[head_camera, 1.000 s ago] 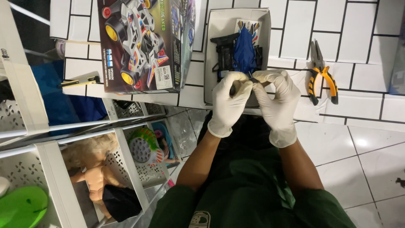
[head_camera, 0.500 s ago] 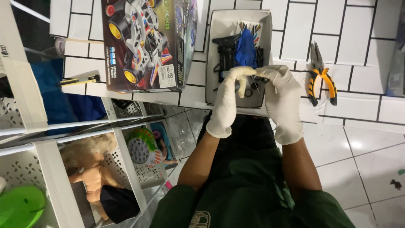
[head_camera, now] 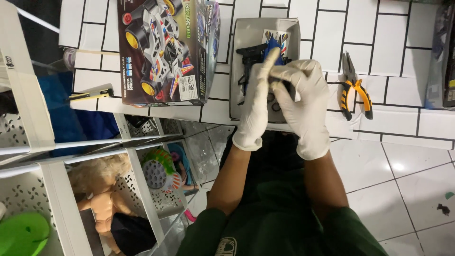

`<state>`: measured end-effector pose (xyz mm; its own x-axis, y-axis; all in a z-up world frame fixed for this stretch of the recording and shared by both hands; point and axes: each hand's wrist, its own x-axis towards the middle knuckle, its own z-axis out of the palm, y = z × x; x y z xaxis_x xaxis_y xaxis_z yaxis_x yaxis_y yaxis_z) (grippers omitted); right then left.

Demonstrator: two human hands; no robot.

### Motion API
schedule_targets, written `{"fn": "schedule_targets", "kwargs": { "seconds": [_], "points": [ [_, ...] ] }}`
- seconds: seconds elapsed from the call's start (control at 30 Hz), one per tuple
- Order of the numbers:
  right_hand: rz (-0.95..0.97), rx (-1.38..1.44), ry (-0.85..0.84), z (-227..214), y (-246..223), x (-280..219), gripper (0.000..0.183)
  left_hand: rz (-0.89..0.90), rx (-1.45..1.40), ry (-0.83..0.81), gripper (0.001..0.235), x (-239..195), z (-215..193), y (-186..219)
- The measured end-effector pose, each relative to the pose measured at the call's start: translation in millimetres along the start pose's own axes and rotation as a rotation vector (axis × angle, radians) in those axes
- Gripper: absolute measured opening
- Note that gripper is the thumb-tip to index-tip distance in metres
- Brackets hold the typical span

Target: Assembling a mini 4WD toy car from a kit, including installing gears and motor into the chassis.

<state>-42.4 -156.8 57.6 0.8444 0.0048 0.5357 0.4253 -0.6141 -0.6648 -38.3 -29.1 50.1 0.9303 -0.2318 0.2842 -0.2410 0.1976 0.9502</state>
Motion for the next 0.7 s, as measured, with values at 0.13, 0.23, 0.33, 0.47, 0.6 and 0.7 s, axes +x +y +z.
{"fn": "schedule_targets", "kwargs": {
  "seconds": [0.13,0.23,0.33,0.47,0.6,0.7],
  "points": [
    [0.076,0.141,0.056,1,-17,13,0.026,-0.023,0.094,0.133,0.048,1,-2,-6],
    [0.121,0.251,0.083,12,-9,5,0.022,0.136,0.246,0.439,0.024,2,5,-43],
    [0.203,0.288,0.135,20,-1,-8,0.021,0.103,0.247,0.444,0.024,0,4,-56],
    [0.202,0.278,0.178,19,3,-10,0.021,0.045,0.249,0.419,0.024,-4,2,-60],
    [0.172,0.246,0.176,9,-3,-10,0.023,0.004,0.219,0.414,0.018,-3,13,-38],
    [0.171,0.196,0.191,1,-4,-16,0.023,0.006,0.208,0.397,0.019,-8,17,-46]
  ]
}}
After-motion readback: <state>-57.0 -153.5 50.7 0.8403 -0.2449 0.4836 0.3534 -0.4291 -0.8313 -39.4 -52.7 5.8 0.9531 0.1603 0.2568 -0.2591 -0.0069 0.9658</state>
